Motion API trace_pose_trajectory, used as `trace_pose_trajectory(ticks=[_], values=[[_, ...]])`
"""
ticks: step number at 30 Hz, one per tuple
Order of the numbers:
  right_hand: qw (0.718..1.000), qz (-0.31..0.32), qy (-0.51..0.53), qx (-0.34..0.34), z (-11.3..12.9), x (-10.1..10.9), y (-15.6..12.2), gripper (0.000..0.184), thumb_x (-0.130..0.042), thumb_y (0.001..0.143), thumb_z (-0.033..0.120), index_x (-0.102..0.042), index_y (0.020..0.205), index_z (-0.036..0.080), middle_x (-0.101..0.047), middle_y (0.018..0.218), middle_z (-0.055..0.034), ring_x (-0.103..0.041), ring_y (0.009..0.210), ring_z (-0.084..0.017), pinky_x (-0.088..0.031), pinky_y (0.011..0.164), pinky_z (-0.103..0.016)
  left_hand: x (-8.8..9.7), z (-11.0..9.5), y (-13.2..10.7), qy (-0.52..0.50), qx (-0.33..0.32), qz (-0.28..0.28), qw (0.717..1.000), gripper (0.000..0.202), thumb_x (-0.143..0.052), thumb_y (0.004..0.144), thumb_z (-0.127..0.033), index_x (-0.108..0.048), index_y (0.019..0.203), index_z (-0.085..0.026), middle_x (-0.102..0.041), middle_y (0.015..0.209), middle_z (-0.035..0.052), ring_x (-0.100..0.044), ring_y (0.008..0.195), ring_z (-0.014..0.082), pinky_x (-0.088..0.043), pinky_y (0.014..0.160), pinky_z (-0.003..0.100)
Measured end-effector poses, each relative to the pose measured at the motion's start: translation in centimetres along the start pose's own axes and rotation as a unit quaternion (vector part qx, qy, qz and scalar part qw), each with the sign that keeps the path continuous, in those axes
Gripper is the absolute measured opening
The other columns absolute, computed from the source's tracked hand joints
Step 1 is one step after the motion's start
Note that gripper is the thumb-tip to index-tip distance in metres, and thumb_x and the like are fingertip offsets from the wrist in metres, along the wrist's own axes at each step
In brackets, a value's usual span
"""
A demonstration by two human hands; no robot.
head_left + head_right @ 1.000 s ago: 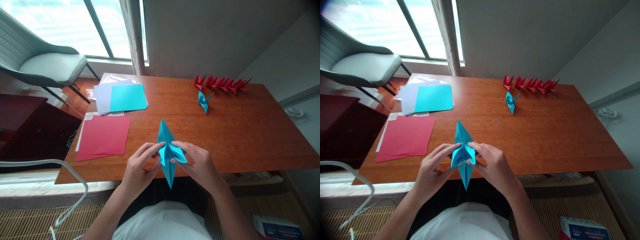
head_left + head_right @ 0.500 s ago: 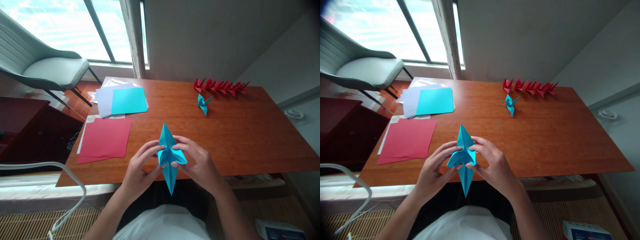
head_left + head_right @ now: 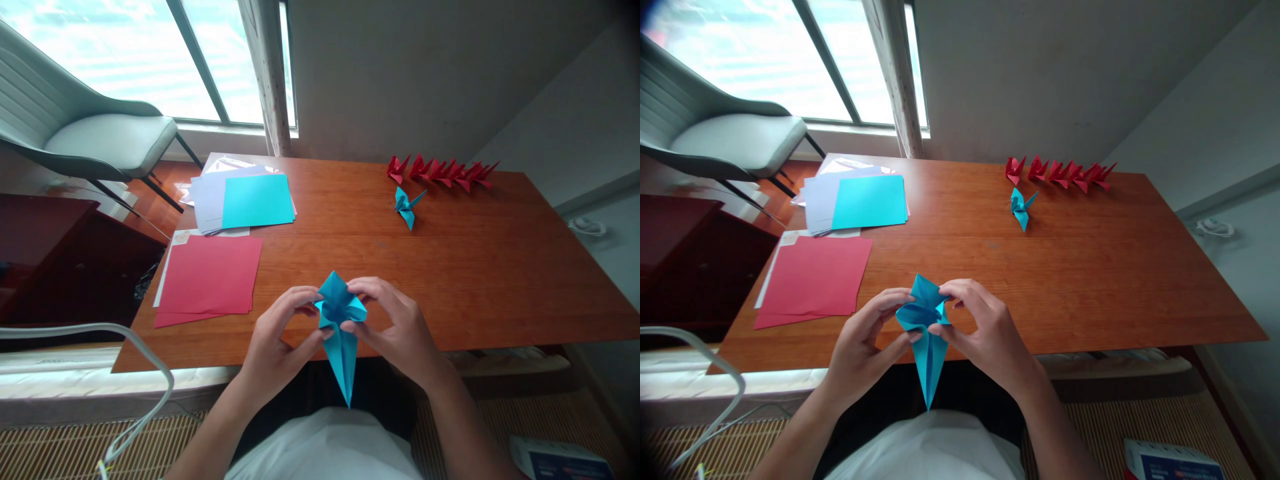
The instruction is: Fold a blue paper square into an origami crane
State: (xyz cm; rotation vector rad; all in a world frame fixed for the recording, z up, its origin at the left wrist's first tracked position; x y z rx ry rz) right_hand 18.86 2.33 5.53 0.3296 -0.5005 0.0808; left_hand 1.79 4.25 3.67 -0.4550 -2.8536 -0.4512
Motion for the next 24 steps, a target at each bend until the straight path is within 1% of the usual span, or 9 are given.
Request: trace_pose_trajectory(ticks=[4, 9, 13, 15, 16, 18, 19, 22, 24], values=[[1.0, -0.005, 0.006, 0.007, 0.2, 0.1, -0.1, 0.036, -0.076, 0.087, 0.037, -0.062, 0.118, 0.025, -0.07, 0.117, -0.007, -0.068, 0.104, -0.021, -0.058, 0.087, -0.031, 0.2, 0.2, -0.2, 0.005, 0.0, -0.009, 1.0, 0.035, -0.076, 0.083, -0.016, -0.062, 0.114, -0.021, -0.07, 0.114, 0.0082, -0.071, 0.099, 0.0195, -0.06, 0.087, 0.029], [1.0, -0.019, 0.012, -0.016, -0.1, 0.4, -0.4, 0.037, -0.079, 0.084, 0.037, -0.063, 0.115, 0.025, -0.072, 0.107, -0.0038, -0.068, 0.09, -0.017, -0.057, 0.081, -0.028, 0.5, -0.5, -0.4, 0.038, -0.024, -0.011, 0.999, 0.034, -0.077, 0.082, -0.016, -0.063, 0.112, -0.02, -0.073, 0.104, 0.0057, -0.071, 0.089, 0.0165, -0.059, 0.083, 0.026], [0.999, -0.014, 0.021, -0.032, -0.4, 0.3, -0.4, 0.033, -0.079, 0.084, 0.035, -0.064, 0.112, 0.024, -0.073, 0.101, -0.0019, -0.068, 0.085, -0.016, -0.056, 0.078, -0.026, 0.5, -0.5, -0.2, 0.038, -0.005, -0.014, 0.999, 0.041, -0.079, 0.08, -0.018, -0.061, 0.117, -0.021, -0.074, 0.102, 0.0037, -0.071, 0.084, 0.0146, -0.058, 0.079, 0.023], [0.998, -0.008, 0.034, -0.046, -0.6, 0.1, -0.3, 0.03, -0.078, 0.084, 0.033, -0.065, 0.11, 0.024, -0.073, 0.1, -0.0012, -0.067, 0.084, -0.015, -0.055, 0.078, -0.025, 0.1, -0.2, 0.1, 0.023, 0.017, 0.009, 1.0, 0.045, -0.078, 0.082, -0.019, -0.058, 0.123, -0.022, -0.075, 0.102, 0.0034, -0.071, 0.085, 0.0148, -0.057, 0.081, 0.024], [0.998, -0.005, 0.043, -0.056, -0.8, 0.1, -0.2, 0.03, -0.079, 0.084, 0.033, -0.066, 0.109, 0.024, -0.073, 0.099, -0.0008, -0.067, 0.083, -0.015, -0.055, 0.077, -0.025, -0.2, -0.1, 0.2, 0.017, 0.028, 0.028, 0.999, 0.04, -0.076, 0.084, -0.02, -0.06, 0.121, -0.022, -0.075, 0.102, 0.0035, -0.07, 0.087, 0.0151, -0.056, 0.081, 0.024], [0.995, 0.004, 0.062, -0.08, -1.1, -0.1, -0.1, 0.028, -0.079, 0.084, 0.034, -0.067, 0.108, 0.025, -0.073, 0.097, -0.0003, -0.067, 0.083, -0.015, -0.055, 0.076, -0.025, -1.0, 0.2, 0.4, 0.004, 0.052, 0.079, 0.996, 0.025, -0.073, 0.087, -0.023, -0.066, 0.111, -0.02, -0.074, 0.099, 0.0036, -0.068, 0.087, 0.0152, -0.054, 0.08, 0.024], [0.993, 0.012, 0.071, -0.092, -1.2, -0.2, 0.0, 0.028, -0.079, 0.084, 0.035, -0.067, 0.107, 0.025, -0.073, 0.096, -0.0001, -0.067, 0.083, -0.015, -0.055, 0.075, -0.025, -1.2, 0.3, 0.4, -0.011, 0.063, 0.093, 0.994, 0.021, -0.072, 0.089, -0.024, -0.067, 0.108, -0.02, -0.073, 0.097, 0.0036, -0.067, 0.085, 0.0153, -0.054, 0.08, 0.024], [0.987, 0.039, 0.091, -0.127, -1.8, -0.8, -0.1, 0.025, -0.076, 0.086, 0.04, -0.068, 0.106, 0.025, -0.073, 0.092, 0.0, -0.067, 0.082, -0.016, -0.054, 0.073, -0.025, -1.9, 1.1, 0.2, -0.073, 0.118, 0.13, 0.982, 0.015, -0.068, 0.092, -0.029, -0.067, 0.101, -0.018, -0.07, 0.09, 0.0038, -0.064, 0.081, 0.016, -0.052, 0.076, 0.026], [0.982, 0.052, 0.102, -0.149, -2.3, -1.2, -0.2, 0.026, -0.073, 0.088, 0.043, -0.068, 0.106, 0.025, -0.072, 0.091, -0.0005, -0.066, 0.081, -0.016, -0.054, 0.071, -0.026, -2.5, 1.8, 0.0, -0.123, 0.156, 0.147, 0.969, 0.015, -0.066, 0.093, -0.032, -0.066, 0.098, -0.017, -0.068, 0.087, 0.0036, -0.063, 0.08, 0.0159, -0.051, 0.073, 0.026]])
Point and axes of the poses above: each hand's wrist, its own y-axis towards the middle knuckle, its own x-axis out of the back of the hand, z = x × y, the point moved 9 cm from there along y, towards the middle knuckle
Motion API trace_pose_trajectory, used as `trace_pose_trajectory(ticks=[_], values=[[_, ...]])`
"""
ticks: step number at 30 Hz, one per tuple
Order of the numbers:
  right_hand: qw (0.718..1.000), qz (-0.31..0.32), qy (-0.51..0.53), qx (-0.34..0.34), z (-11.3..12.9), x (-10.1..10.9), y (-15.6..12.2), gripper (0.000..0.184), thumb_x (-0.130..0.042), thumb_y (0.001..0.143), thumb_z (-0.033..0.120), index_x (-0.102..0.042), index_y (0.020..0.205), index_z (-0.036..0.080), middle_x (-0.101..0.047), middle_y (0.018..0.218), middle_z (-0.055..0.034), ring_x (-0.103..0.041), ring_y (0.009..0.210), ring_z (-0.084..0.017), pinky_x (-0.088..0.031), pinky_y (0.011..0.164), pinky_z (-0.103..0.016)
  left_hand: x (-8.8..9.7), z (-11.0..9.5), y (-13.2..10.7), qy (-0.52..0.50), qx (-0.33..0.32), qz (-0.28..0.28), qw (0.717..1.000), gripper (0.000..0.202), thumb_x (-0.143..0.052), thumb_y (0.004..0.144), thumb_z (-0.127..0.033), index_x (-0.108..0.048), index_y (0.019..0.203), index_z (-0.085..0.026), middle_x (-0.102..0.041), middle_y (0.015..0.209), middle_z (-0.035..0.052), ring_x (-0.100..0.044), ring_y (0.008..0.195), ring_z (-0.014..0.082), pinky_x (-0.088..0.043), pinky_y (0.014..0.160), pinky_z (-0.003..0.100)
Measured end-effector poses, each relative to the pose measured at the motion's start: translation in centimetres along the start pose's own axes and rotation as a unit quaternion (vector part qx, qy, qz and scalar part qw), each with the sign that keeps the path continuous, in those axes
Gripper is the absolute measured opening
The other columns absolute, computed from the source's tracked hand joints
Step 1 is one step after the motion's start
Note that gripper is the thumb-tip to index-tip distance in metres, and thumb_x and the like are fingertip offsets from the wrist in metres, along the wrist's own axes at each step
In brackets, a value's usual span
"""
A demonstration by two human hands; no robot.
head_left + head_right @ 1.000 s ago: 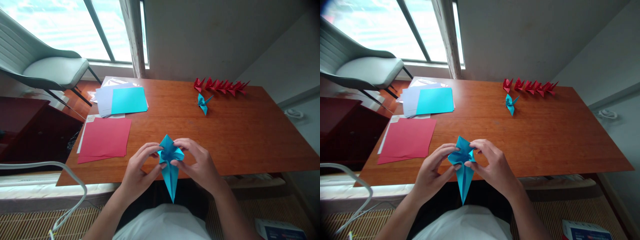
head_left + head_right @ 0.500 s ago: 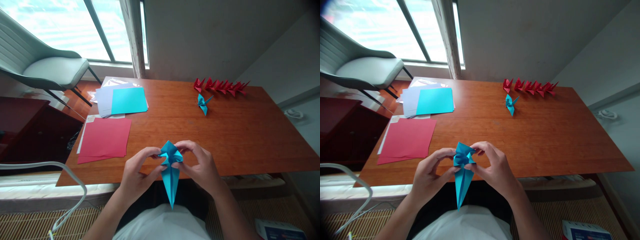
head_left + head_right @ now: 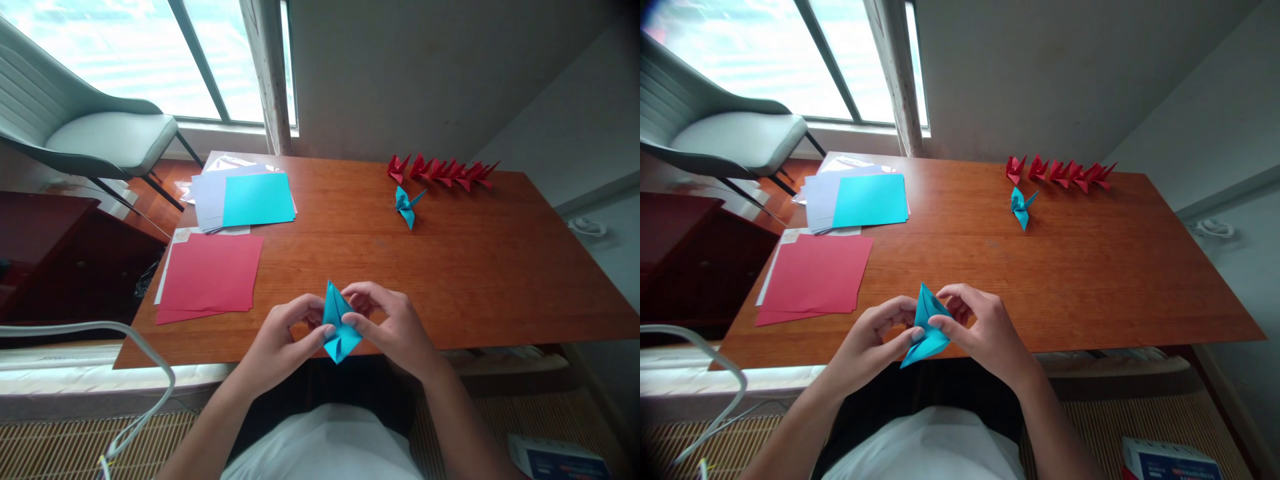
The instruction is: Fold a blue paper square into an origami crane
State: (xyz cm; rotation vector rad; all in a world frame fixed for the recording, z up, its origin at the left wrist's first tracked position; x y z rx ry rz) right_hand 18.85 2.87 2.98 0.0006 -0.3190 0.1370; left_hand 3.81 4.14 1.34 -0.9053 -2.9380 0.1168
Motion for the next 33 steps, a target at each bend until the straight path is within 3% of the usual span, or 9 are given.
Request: trace_pose_trajectory(ticks=[5, 10, 17, 22, 27, 33], values=[[0.998, -0.032, 0.041, -0.029, -1.1, -0.3, 0.2, 0.023, -0.068, 0.091, 0.045, -0.062, 0.097, 0.024, -0.07, 0.091, -0.0021, -0.068, 0.083, -0.018, -0.055, 0.072, -0.028, -0.7, 2.0, 0.3, -0.139, 0.068, 0.0, 0.988, 0.02, -0.068, 0.092, -0.035, -0.061, 0.095, -0.017, -0.063, 0.086, 0.0016, -0.059, 0.079, 0.0138, -0.049, 0.071, 0.024], [0.995, -0.081, 0.053, 0.007, -0.4, -0.1, 0.3, 0.017, -0.064, 0.094, 0.039, -0.059, 0.089, 0.023, -0.069, 0.11, -0.0049, -0.067, 0.101, -0.02, -0.055, 0.083, -0.03, -0.5, 2.5, 0.5, -0.169, 0.078, -0.034, 0.982, 0.022, -0.071, 0.09, -0.035, -0.061, 0.093, -0.016, -0.061, 0.084, 0.0004, -0.056, 0.077, 0.0117, -0.047, 0.071, 0.022], [0.998, -0.037, 0.032, 0.039, 0.3, -0.3, 0.4, 0.009, -0.065, 0.094, 0.029, -0.063, 0.088, 0.023, -0.069, 0.124, -0.0044, -0.063, 0.118, -0.021, -0.046, 0.103, -0.034, -0.8, 2.5, 0.4, -0.18, 0.047, -0.04, 0.982, 0.018, -0.068, 0.093, -0.033, -0.06, 0.097, -0.017, -0.063, 0.092, 0.0027, -0.06, 0.088, 0.015, -0.05, 0.078, 0.025], [0.998, -0.043, 0.035, 0.032, -0.2, -0.4, 0.4, 0.008, -0.066, 0.093, 0.029, -0.065, 0.088, 0.022, -0.072, 0.108, -0.0044, -0.067, 0.105, -0.02, -0.051, 0.092, -0.033, -0.8, 2.4, 0.3, -0.202, 0.036, -0.092, 0.974, 0.02, -0.069, 0.092, -0.035, -0.06, 0.096, -0.017, -0.066, 0.089, 0.0024, -0.059, 0.081, 0.0125, -0.048, 0.071, 0.021], [0.994, -0.08, 0.066, 0.031, -0.6, -0.4, 0.4, 0.01, -0.065, 0.093, 0.031, -0.068, 0.09, 0.022, -0.07, 0.101, -0.0042, -0.067, 0.096, -0.02, -0.054, 0.083, -0.032, -1.0, 2.3, -0.3, -0.198, 0.009, -0.13, 0.971, 0.027, -0.063, 0.096, -0.041, -0.064, 0.113, -0.02, -0.07, 0.102, 0.0043, -0.062, 0.086, 0.0137, -0.05, 0.078, 0.022], [0.992, -0.113, 0.036, 0.036, -0.2, -0.3, 0.3, 0.011, -0.065, 0.093, 0.031, -0.068, 0.087, 0.022, -0.069, 0.097, -0.0032, -0.066, 0.089, -0.019, -0.053, 0.078, -0.03, -1.7, 1.9, -0.6, -0.198, 0.0, -0.115, 0.973, 0.042, -0.064, 0.095, -0.044, -0.057, 0.132, -0.026, -0.069, 0.12, 0.0064, -0.065, 0.092, 0.0159, -0.053, 0.08, 0.023]])
Point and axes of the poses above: each hand's wrist, its own y-axis towards the middle knuckle, its own x-axis out of the back of the hand, z = x × y, the point moved 9 cm from there along y, towards the middle knuckle
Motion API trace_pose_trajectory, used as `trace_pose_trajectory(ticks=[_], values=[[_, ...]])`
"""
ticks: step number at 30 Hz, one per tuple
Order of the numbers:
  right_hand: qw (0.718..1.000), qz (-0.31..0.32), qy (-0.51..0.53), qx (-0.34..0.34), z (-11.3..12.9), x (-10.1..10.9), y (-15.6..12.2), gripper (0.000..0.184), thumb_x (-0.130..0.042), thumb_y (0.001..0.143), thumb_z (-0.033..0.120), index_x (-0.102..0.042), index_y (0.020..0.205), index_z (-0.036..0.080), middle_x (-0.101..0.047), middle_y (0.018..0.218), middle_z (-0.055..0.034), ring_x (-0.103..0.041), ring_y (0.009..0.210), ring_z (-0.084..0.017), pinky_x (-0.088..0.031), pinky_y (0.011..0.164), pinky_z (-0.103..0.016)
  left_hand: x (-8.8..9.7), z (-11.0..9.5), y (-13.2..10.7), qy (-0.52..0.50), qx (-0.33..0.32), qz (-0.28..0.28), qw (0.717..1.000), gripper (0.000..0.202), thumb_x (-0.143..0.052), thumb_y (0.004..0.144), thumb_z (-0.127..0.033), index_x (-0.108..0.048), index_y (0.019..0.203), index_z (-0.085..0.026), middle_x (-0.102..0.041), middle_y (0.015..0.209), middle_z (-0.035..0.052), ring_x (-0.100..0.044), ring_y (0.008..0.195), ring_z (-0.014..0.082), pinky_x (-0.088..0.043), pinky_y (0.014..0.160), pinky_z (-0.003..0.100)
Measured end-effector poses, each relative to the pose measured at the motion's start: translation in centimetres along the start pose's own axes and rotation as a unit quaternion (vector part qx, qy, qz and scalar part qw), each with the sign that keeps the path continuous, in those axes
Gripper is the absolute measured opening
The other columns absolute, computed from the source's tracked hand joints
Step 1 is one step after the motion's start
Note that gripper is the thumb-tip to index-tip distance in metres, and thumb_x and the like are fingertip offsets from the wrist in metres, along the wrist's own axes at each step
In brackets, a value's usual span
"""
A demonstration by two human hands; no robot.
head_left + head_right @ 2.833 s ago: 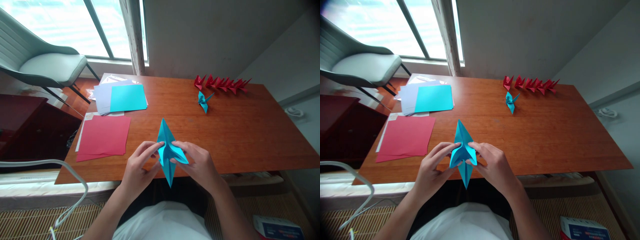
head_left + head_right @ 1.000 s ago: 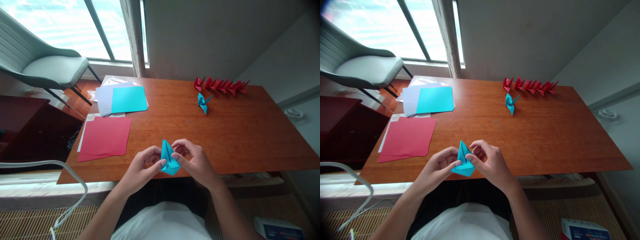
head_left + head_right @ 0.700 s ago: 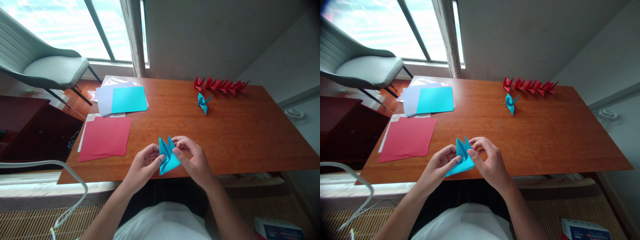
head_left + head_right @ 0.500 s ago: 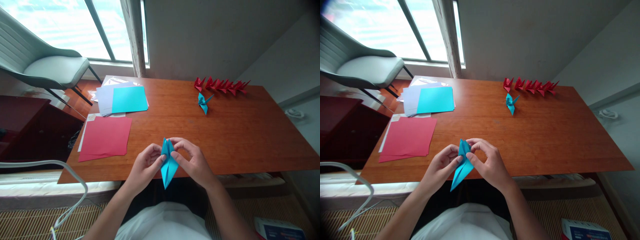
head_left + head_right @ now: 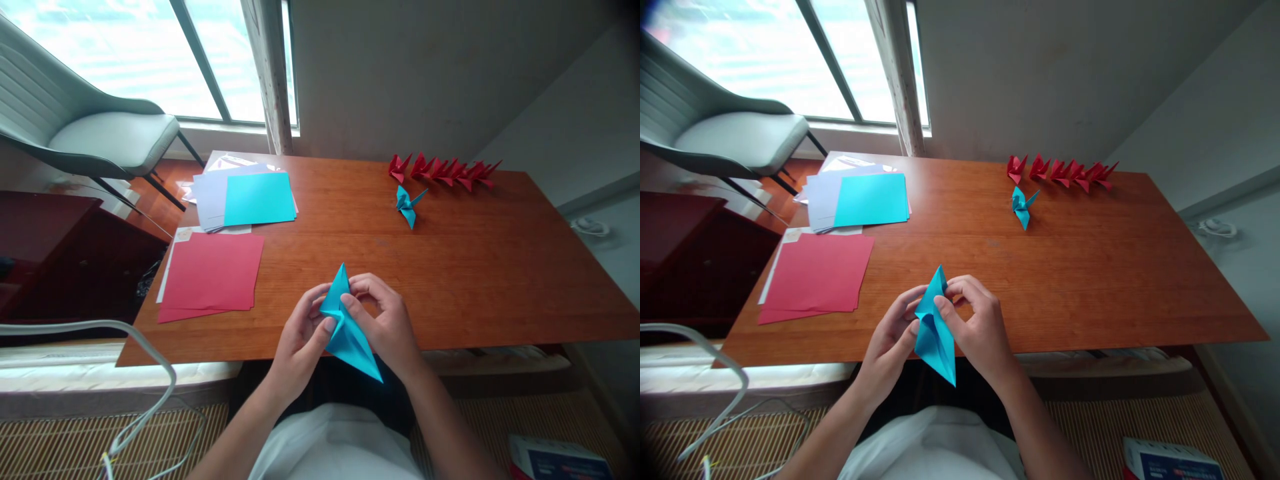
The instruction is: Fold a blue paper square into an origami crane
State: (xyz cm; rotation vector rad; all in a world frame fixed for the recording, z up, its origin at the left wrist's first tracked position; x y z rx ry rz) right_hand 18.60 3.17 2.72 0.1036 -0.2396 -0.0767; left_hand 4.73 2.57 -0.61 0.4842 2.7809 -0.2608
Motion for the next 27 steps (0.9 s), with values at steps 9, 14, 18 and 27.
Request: trace_pose_trajectory(ticks=[9, 14, 18, 27], values=[[1.0, -0.004, -0.023, -0.008, -0.1, 0.3, 0.1, 0.015, -0.063, 0.094, 0.033, -0.068, 0.086, 0.023, -0.07, 0.096, -0.0045, -0.066, 0.09, -0.02, -0.053, 0.08, -0.032, 0.1, -0.4, -0.8, 0.029, -0.02, 0.064, 0.997, 0.064, -0.056, 0.093, -0.061, -0.047, 0.147, -0.028, -0.059, 0.142, 0.0118, -0.061, 0.121, 0.0297, -0.053, 0.091, 0.033], [1.0, -0.006, -0.014, -0.01, -0.1, 0.5, 0.1, 0.015, -0.064, 0.094, 0.034, -0.067, 0.084, 0.022, -0.069, 0.096, -0.0041, -0.066, 0.091, -0.02, -0.053, 0.08, -0.031, -0.1, -0.4, -1.5, 0.086, -0.026, 0.127, 0.988, 0.078, -0.071, 0.085, -0.057, -0.041, 0.153, -0.033, -0.046, 0.154, 0.0105, -0.05, 0.135, 0.0341, -0.047, 0.107, 0.039], [1.0, 0.003, -0.004, -0.013, -0.2, 0.3, 0.1, 0.015, -0.065, 0.093, 0.035, -0.067, 0.086, 0.022, -0.069, 0.094, -0.0038, -0.066, 0.089, -0.019, -0.054, 0.078, -0.031, 0.4, -0.4, -1.4, 0.147, -0.031, 0.106, 0.983, 0.063, -0.069, 0.091, -0.029, -0.045, 0.149, -0.034, -0.053, 0.148, 0.0087, -0.058, 0.126, 0.0271, -0.052, 0.1, 0.033], [0.999, 0.018, -0.004, -0.03, -0.6, 0.5, 0.0, 0.018, -0.07, 0.09, 0.04, -0.067, 0.091, 0.023, -0.069, 0.092, -0.0033, -0.066, 0.085, -0.019, -0.054, 0.078, -0.032, 2.3, -1.4, -0.2, 0.179, -0.067, 0.0, 0.982, 0.036, -0.076, 0.085, -0.026, -0.069, 0.119, -0.021, -0.071, 0.116, 0.0098, -0.068, 0.099, 0.0215, -0.057, 0.088, 0.029]])
Point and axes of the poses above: each hand's wrist, its own y-axis towards the middle knuckle, its own x-axis out of the back of the hand, z = x × y, the point moved 9 cm from there along y, towards the middle knuckle
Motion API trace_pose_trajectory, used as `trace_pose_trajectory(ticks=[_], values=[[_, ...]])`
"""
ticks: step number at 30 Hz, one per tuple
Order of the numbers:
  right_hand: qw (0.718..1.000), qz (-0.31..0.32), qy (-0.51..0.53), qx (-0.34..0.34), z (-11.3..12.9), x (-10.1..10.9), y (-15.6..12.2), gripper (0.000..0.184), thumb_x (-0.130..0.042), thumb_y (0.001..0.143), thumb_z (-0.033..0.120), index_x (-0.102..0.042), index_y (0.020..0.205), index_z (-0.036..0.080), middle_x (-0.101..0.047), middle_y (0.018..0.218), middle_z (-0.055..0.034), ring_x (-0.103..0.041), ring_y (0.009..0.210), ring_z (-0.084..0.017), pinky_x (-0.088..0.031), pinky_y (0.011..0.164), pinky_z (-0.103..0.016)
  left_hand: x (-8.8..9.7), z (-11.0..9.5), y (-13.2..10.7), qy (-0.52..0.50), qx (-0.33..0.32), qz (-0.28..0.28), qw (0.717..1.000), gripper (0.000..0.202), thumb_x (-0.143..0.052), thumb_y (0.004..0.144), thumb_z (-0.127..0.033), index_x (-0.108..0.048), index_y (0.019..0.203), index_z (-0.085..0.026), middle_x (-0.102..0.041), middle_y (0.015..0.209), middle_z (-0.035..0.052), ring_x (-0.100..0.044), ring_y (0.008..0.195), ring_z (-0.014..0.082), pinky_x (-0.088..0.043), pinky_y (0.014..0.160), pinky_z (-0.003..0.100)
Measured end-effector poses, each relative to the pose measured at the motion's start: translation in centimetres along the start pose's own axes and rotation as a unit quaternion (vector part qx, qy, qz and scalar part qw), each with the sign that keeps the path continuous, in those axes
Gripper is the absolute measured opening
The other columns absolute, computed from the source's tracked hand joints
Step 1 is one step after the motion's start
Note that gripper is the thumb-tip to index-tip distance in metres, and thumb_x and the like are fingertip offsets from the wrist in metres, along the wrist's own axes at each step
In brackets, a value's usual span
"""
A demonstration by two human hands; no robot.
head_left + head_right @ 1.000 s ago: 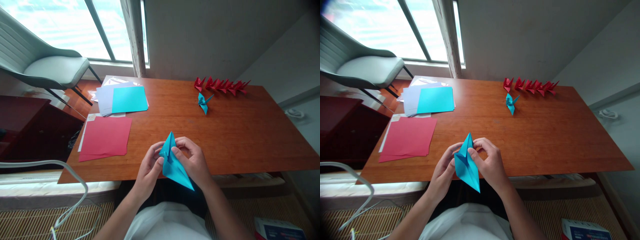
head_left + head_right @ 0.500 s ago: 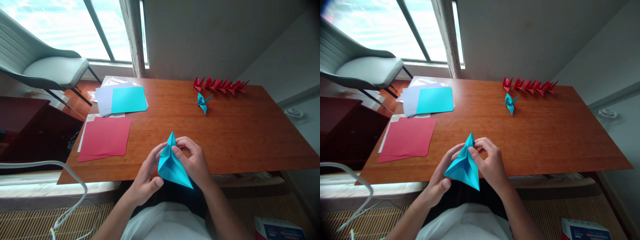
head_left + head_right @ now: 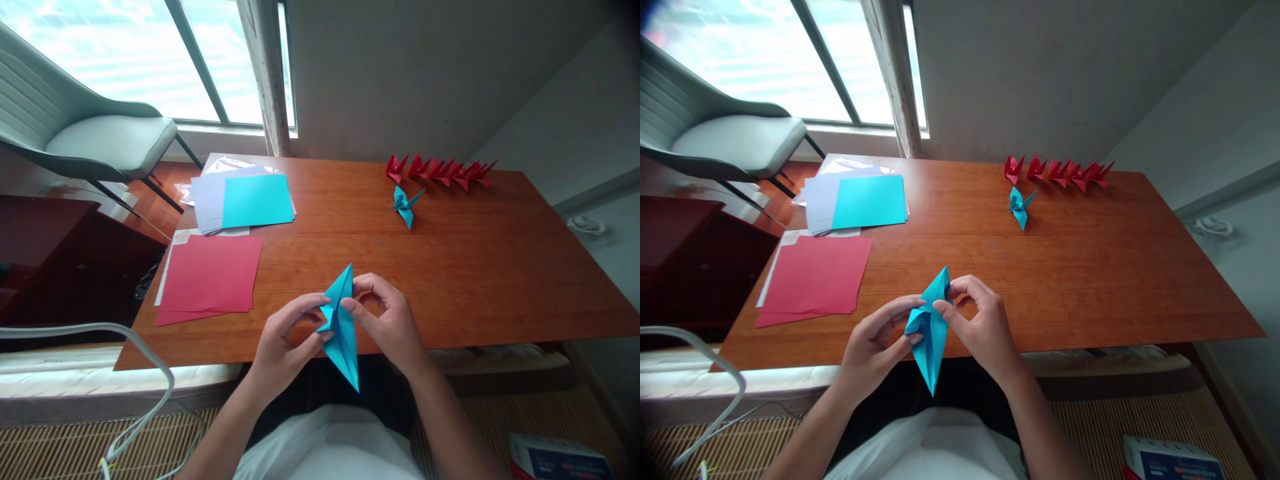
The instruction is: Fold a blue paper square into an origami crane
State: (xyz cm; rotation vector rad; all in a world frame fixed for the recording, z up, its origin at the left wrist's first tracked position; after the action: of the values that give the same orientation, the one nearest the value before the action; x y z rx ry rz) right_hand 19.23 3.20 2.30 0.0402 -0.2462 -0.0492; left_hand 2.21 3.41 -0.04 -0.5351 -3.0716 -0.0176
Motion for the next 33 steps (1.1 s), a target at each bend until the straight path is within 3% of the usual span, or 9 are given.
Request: trace_pose_trajectory(ticks=[4, 8, 11, 16, 24, 29, 33], values=[[1.0, 0.004, 0.021, -0.003, -0.4, 0.0, -0.2, 0.033, -0.079, 0.082, 0.041, -0.06, 0.104, 0.025, -0.069, 0.096, -0.0014, -0.066, 0.087, -0.018, -0.055, 0.08, -0.032, 0.3, -0.3, 0.5, -0.019, 0.004, -0.023, 1.0, 0.045, -0.08, 0.081, -0.024, -0.063, 0.122, -0.022, -0.074, 0.107, 0.0068, -0.069, 0.093, 0.0188, -0.057, 0.083, 0.027], [0.997, 0.076, 0.018, 0.012, 0.3, -0.7, -0.1, 0.055, -0.082, 0.08, 0.041, -0.056, 0.126, 0.027, -0.07, 0.097, -0.0014, -0.066, 0.088, -0.019, -0.054, 0.081, -0.032, -0.1, -0.5, 1.2, 0.001, 0.019, 0.016, 1.0, 0.037, -0.078, 0.083, -0.028, -0.064, 0.116, -0.019, -0.074, 0.091, 0.0053, -0.069, 0.084, 0.0184, -0.055, 0.078, 0.027], [0.99, 0.136, -0.029, 0.035, 1.2, -1.0, 0.0, 0.038, -0.08, 0.081, 0.044, -0.067, 0.11, 0.025, -0.069, 0.092, -0.0009, -0.062, 0.082, -0.017, -0.05, 0.076, -0.03, -0.5, -0.7, 1.6, 0.066, 0.016, 0.068, 0.995, 0.02, -0.076, 0.084, -0.033, -0.071, 0.093, -0.017, -0.07, 0.08, 0.0026, -0.062, 0.072, 0.0144, -0.05, 0.067, 0.023], [0.978, 0.188, -0.079, 0.044, 1.5, -1.7, 0.0, 0.031, -0.077, 0.083, 0.046, -0.068, 0.1, 0.023, -0.066, 0.087, 0.0001, -0.057, 0.076, -0.016, -0.046, 0.069, -0.028, -1.2, -0.7, 1.8, 0.133, 0.017, 0.123, 0.983, 0.023, -0.074, 0.085, -0.036, -0.068, 0.076, -0.016, -0.058, 0.064, -0.0029, -0.047, 0.059, 0.0092, -0.039, 0.055, 0.02], [0.986, 0.128, -0.107, 0.025, 0.6, -2.1, 0.4, 0.025, -0.068, 0.089, 0.042, -0.062, 0.077, 0.021, -0.058, 0.071, 0.0023, -0.048, 0.063, -0.013, -0.037, 0.058, -0.026, -1.9, 0.5, 1.8, 0.089, 0.068, 0.147, 0.983, 0.032, -0.068, 0.089, -0.043, -0.063, 0.074, -0.015, -0.054, 0.064, -0.0025, -0.045, 0.06, 0.0093, -0.036, 0.053, 0.019], [0.994, 0.095, -0.041, -0.036, -1.1, -1.6, 0.8, 0.03, -0.065, 0.091, 0.045, -0.06, 0.075, 0.021, -0.053, 0.067, 0.0037, -0.045, 0.06, -0.012, -0.037, 0.054, -0.024, -2.0, 0.9, 1.9, -0.073, 0.115, 0.119, 0.983, 0.027, -0.069, 0.09, -0.042, -0.068, 0.099, -0.016, -0.069, 0.09, 0.0042, -0.062, 0.08, 0.0156, -0.05, 0.069, 0.024], [0.994, 0.065, 0.045, -0.077, -2.7, -1.6, 1.0, 0.03, -0.066, 0.09, 0.045, -0.057, 0.075, 0.021, -0.051, 0.066, 0.0044, -0.045, 0.06, -0.012, -0.039, 0.055, -0.024, -1.1, 0.7, 1.7, -0.099, 0.099, 0.059, 0.988, 0.032, -0.061, 0.096, -0.043, -0.064, 0.115, -0.018, -0.07, 0.103, 0.0077, -0.065, 0.092, 0.0177, -0.053, 0.075, 0.025]])
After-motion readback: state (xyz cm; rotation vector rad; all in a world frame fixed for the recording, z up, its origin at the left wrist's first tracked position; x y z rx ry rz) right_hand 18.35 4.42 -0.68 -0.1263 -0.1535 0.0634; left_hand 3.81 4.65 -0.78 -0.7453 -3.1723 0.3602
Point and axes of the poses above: each hand's wrist, its own y-axis towards the middle knuckle, its own x-axis out of the back of the hand, z = x × y, the point moved 9 cm from there along y, towards the middle knuckle
